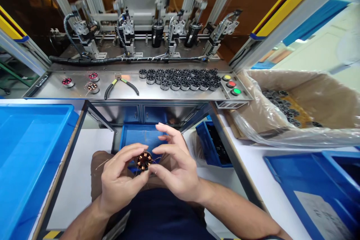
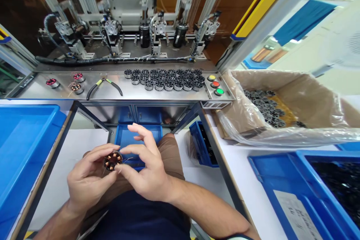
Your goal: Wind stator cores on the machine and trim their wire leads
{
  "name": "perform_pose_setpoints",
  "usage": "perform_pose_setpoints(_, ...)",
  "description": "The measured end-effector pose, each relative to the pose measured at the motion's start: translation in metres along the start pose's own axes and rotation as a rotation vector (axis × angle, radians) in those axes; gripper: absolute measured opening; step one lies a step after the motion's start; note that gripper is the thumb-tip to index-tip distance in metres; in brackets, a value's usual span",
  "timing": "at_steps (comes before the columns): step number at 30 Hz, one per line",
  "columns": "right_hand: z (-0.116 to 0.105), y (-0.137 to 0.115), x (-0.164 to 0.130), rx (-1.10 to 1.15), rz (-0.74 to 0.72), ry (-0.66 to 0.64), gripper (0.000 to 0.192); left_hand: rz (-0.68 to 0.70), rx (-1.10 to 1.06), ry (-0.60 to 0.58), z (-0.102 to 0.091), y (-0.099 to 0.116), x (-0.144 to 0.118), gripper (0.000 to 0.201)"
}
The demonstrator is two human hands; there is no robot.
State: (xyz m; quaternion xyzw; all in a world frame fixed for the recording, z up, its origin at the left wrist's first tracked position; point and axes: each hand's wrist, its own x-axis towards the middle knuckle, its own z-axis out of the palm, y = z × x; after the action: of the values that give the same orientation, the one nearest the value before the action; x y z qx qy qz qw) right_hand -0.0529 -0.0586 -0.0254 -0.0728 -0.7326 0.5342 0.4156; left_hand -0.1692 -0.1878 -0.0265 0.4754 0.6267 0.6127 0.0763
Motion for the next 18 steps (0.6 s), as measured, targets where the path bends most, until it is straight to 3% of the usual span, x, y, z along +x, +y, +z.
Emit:
perform_pose_setpoints(2,0.001,-0.002,0.004,0.008,0.079,0.05,0.008,-0.011,-0.002,0.003,0.001,0.001,0.0,0.059)
perform_pose_setpoints(5,0.004,-0.002,0.005,0.087,0.293,0.124,0.012,-0.039,-0.044,0.005,0.002,0.002,0.001,0.058)
perform_pose_setpoints(8,0.006,0.0,0.004,0.198,0.421,0.113,0.014,-0.091,-0.098,0.018,0.003,0.005,0.003,0.054)
perform_pose_setpoints(10,0.005,0.002,0.002,0.3,0.429,0.107,0.01,-0.151,-0.128,0.043,0.002,0.007,0.006,0.05)
perform_pose_setpoints(13,0.003,0.004,-0.001,0.412,0.388,0.058,0.025,-0.23,-0.169,0.086,0.001,0.009,0.011,0.043)
perform_pose_setpoints(16,0.002,0.002,-0.001,0.411,0.362,-0.016,0.009,-0.257,-0.192,0.096,0.0,0.012,0.014,0.042)
perform_pose_setpoints(18,0.002,-0.001,-0.001,0.369,0.335,-0.01,0.009,-0.263,-0.197,0.086,-0.001,0.012,0.015,0.043)
